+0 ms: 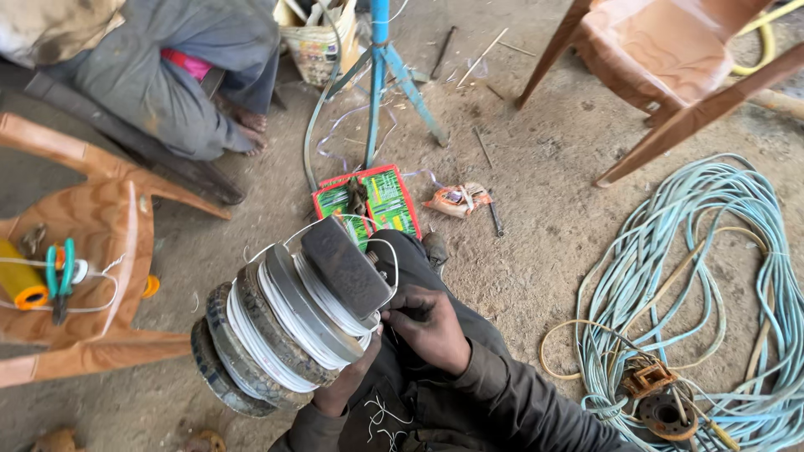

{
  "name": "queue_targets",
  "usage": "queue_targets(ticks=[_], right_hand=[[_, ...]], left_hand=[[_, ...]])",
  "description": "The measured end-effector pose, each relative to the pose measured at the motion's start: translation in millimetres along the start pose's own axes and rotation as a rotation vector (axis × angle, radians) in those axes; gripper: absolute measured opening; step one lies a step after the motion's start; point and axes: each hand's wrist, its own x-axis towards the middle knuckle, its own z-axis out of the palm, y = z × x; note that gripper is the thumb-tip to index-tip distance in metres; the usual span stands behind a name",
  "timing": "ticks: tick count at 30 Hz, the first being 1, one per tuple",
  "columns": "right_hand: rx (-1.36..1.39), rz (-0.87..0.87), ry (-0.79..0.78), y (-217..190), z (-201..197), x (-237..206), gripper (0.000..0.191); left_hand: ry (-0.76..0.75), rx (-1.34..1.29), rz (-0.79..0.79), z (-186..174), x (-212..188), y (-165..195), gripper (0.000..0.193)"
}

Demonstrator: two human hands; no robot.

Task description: The person sits on the ground with a winding rack holding a bundle of white wires across their lap. They twist small wire ties around the bundle at intervals to secure the strands together, then pick up pliers and trim the excess tie ends.

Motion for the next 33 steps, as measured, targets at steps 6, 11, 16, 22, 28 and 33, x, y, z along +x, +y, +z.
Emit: queue_targets(ticks=[6,11,16,22,28,33], right_hand=[[0.514,0.333,0.059,12.7,4.4,-0.7,0.012],[0.499,0.479,0.035,19.9,4.9,1.0,0.016],[0.457,0.475,-0.057,22.5,2.0,4.0,0.019],[0.830,0.603,0.022,10.0,8.0,5.2,0.007],[0.707,0.369,0.166,14.0,17.1,-14.5,0.005],[-0.025,-0.233,0.268,26.1,16.6,-32.4,0.008]], left_hand=[[0.044,-0.056,-0.038,-5.9,-5.0,-3.9,0.030],[0.079,-0.312,-0.074,-11.9,4.6,-12.1,0.020],[0.049,-0.323,-0.039,-12.2,7.4,-15.9,0.030],[0.144,-0.317,-0.051,-15.6,14.9,-16.7,0.042],[-0.160,0.285,0.240,-4.8,7.7,-5.8,0.049],[0.076,0.776,0.110,3.0,-4.5,3.9,0.052]])
